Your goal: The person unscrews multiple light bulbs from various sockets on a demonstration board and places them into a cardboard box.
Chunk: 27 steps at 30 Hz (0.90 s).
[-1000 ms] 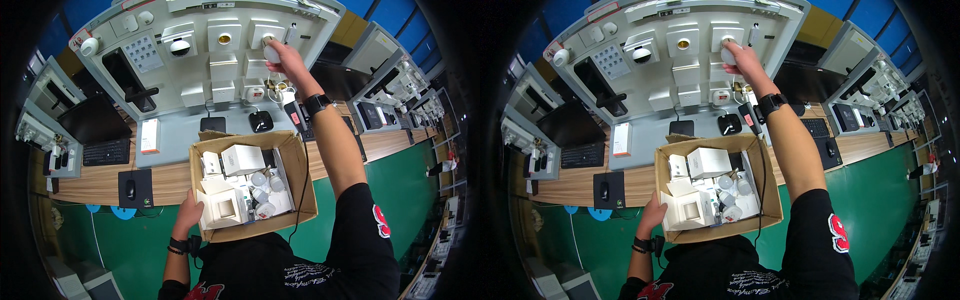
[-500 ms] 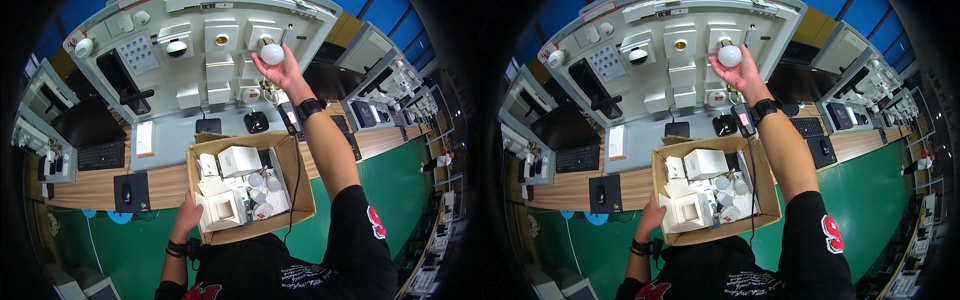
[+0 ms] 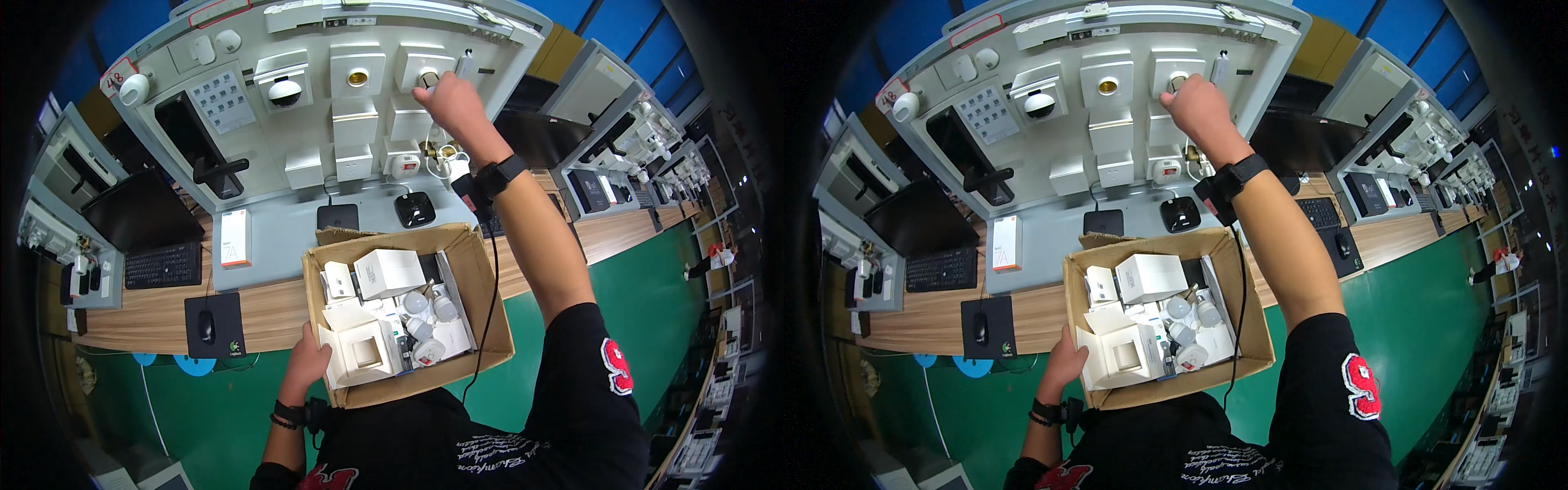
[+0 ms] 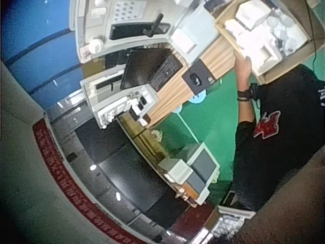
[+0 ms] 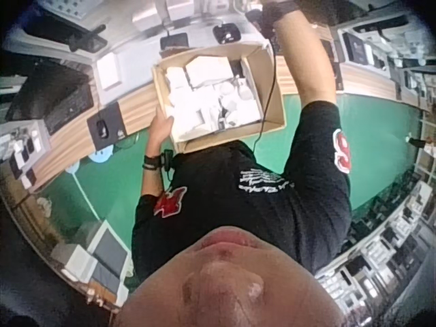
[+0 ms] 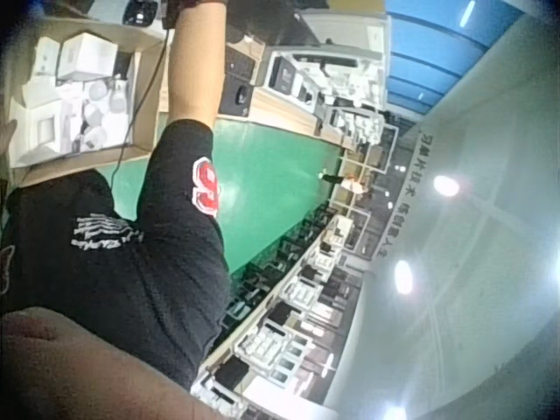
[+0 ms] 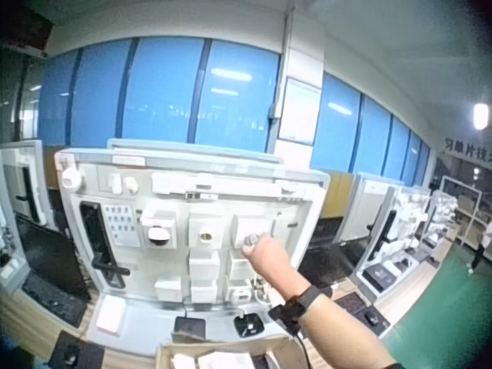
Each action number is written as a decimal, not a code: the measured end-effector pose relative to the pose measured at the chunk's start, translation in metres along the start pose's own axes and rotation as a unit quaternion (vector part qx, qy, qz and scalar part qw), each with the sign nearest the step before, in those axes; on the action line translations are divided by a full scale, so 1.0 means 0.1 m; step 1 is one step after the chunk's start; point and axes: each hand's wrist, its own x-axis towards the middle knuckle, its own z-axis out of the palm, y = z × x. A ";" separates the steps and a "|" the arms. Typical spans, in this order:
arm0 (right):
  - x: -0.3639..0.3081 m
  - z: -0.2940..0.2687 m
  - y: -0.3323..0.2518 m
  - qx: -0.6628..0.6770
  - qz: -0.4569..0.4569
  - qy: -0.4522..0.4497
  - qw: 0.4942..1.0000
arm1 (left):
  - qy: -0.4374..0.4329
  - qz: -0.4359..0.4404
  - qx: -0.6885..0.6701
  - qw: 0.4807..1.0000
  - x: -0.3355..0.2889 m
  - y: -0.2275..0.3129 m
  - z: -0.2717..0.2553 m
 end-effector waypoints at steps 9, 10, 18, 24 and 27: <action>-0.14 0.30 0.32 0.883 0.247 -0.177 0.358 | -0.003 0.000 -0.009 1.000 -0.04 0.00 -0.03; -0.09 0.32 0.27 0.898 0.242 -0.162 0.331 | -0.004 0.003 -0.006 1.000 -0.02 0.00 -0.03; 0.00 0.07 0.15 0.521 0.184 -0.108 0.827 | 0.001 0.044 -0.048 0.998 -0.01 -0.07 -0.02; -0.11 0.07 -0.08 -0.104 -0.048 0.062 0.992 | 0.003 0.060 -0.023 0.998 0.06 -0.14 0.03; -0.21 0.03 -0.10 -0.081 -0.048 0.090 0.991 | 0.013 0.066 -0.014 0.998 0.09 -0.20 0.05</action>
